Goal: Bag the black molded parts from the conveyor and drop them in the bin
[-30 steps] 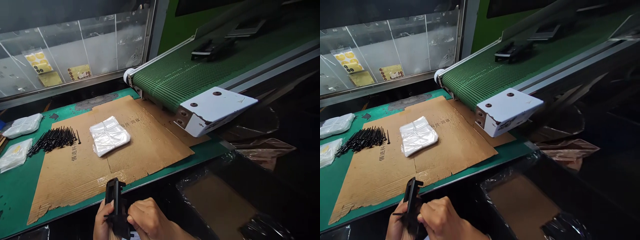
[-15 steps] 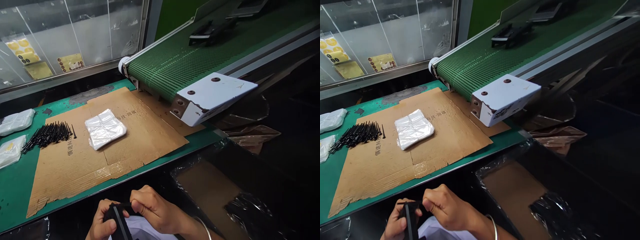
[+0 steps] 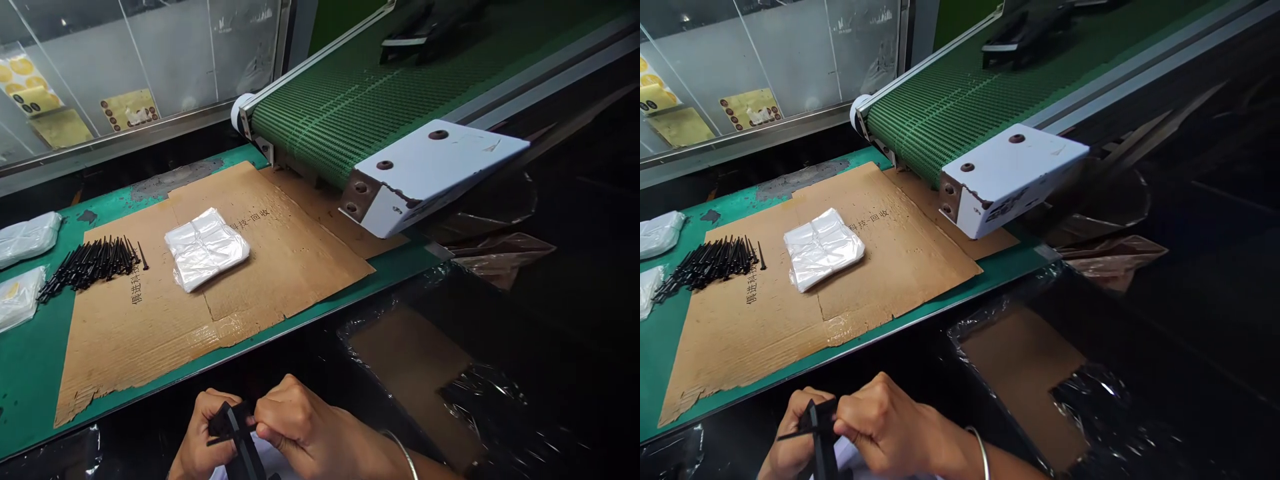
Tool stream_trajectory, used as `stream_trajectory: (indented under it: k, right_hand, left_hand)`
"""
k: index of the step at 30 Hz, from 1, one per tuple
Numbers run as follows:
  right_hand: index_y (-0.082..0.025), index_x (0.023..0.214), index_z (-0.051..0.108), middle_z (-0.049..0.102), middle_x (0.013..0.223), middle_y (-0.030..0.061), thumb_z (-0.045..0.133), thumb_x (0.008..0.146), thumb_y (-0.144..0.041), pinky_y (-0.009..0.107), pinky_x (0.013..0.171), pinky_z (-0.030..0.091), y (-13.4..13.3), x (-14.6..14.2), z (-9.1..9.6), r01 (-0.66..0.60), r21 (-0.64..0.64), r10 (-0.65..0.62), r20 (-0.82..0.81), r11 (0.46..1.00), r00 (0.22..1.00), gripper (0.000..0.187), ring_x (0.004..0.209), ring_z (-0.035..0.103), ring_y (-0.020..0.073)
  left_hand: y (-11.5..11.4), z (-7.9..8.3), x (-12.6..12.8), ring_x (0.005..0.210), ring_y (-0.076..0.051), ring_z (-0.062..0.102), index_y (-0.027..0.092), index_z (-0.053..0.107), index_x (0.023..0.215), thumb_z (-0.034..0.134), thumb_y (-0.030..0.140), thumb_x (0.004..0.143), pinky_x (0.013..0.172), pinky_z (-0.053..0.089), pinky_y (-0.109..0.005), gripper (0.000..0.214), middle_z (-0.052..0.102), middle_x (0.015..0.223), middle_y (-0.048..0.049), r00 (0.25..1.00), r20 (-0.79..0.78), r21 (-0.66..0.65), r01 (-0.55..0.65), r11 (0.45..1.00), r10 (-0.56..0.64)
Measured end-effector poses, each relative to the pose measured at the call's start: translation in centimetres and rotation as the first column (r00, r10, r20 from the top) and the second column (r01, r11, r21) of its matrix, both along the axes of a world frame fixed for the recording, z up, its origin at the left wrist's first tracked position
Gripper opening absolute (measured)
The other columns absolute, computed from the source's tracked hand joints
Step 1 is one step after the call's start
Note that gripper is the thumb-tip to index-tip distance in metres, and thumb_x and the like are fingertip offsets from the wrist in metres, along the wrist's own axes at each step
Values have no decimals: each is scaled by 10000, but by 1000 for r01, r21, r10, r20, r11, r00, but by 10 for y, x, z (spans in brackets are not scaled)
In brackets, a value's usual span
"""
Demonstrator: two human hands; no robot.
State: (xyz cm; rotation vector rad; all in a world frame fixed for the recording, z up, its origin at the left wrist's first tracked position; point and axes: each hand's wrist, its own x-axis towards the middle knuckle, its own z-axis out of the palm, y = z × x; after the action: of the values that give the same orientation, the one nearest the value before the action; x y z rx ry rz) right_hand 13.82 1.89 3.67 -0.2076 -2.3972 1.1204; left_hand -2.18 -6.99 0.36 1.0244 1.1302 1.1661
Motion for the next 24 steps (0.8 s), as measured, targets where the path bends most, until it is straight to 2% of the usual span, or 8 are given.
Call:
stream_trajectory:
  k: [4, 7, 10, 12, 14, 17, 20, 24]
  right_hand:
    - [-214, 583, 283, 306, 505, -55, 198, 933, -274, 235, 427, 253, -5, 6, 1, -52, 118, 57, -43, 992, 997, 365, 421, 282, 87]
    - [-212, 572, 253, 293, 498, -55, 197, 928, -286, 240, 420, 241, -8, 11, -2, -139, 136, 144, -26, 981, 989, 368, 426, 261, 90]
    - [-211, 578, 273, 298, 496, -55, 189, 936, -312, 236, 426, 259, -7, 15, -4, -181, 69, 185, -63, 981, 981, 382, 427, 274, 88]
    - [-206, 603, 330, 329, 507, -52, 175, 952, -339, 229, 446, 288, -5, 16, -3, -123, -9, 122, -106, 992, 987, 405, 433, 308, 83]
    - [-195, 643, 392, 367, 529, -42, 166, 963, -376, 227, 464, 306, -4, 14, 1, 27, -109, -37, -87, 994, 996, 431, 455, 346, 85]
    - [-175, 693, 460, 414, 560, -27, 176, 965, -402, 216, 494, 335, -5, 9, 7, 202, -279, -203, 25, 939, 979, 454, 493, 394, 85]
    - [-174, 680, 446, 379, 546, -44, 208, 960, -396, 204, 465, 312, -8, 2, 8, 179, -367, -179, 32, 913, 983, 428, 472, 374, 75]
    - [-203, 611, 294, 266, 530, -67, 241, 942, -366, 220, 424, 238, -10, -4, 4, 74, -279, -81, -15, 957, 997, 373, 434, 292, 69]
  left_hand:
    - [-6, -4, -6, 595, -164, 510, 224, 722, 643, 697, 412, 608, 572, 378, -259, 193, 627, 590, -39, 994, -58, -11, -95, 995, 94]
    - [-10, -10, -13, 600, -156, 509, 232, 724, 650, 692, 403, 606, 543, 387, -242, 179, 658, 639, -38, 988, -45, -32, -147, 989, 145]
    - [-10, -12, -19, 599, -148, 497, 231, 725, 679, 680, 382, 617, 488, 366, -224, 169, 665, 676, -40, 990, -57, -51, -128, 990, 125]
    - [-7, -8, -20, 576, -143, 490, 221, 725, 678, 674, 404, 620, 478, 359, -227, 199, 653, 643, -41, 995, -67, -35, -79, 996, 77]
    - [-2, -3, -19, 520, -132, 468, 208, 724, 661, 666, 437, 621, 472, 353, -237, 240, 615, 568, -33, 996, -71, -13, -55, 998, 54]
    - [3, 3, -16, 464, -122, 436, 197, 718, 627, 682, 440, 603, 471, 347, -253, 247, 552, 486, -14, 992, -116, 4, -55, 998, 55]
    - [5, 5, -17, 455, -127, 432, 194, 703, 584, 696, 445, 581, 471, 344, -264, 252, 526, 457, -9, 984, -175, 23, -36, 999, 40]
    - [5, 8, -16, 474, -140, 464, 193, 700, 587, 670, 477, 608, 479, 346, -269, 286, 561, 489, -22, 988, -151, 39, -18, 999, 24]
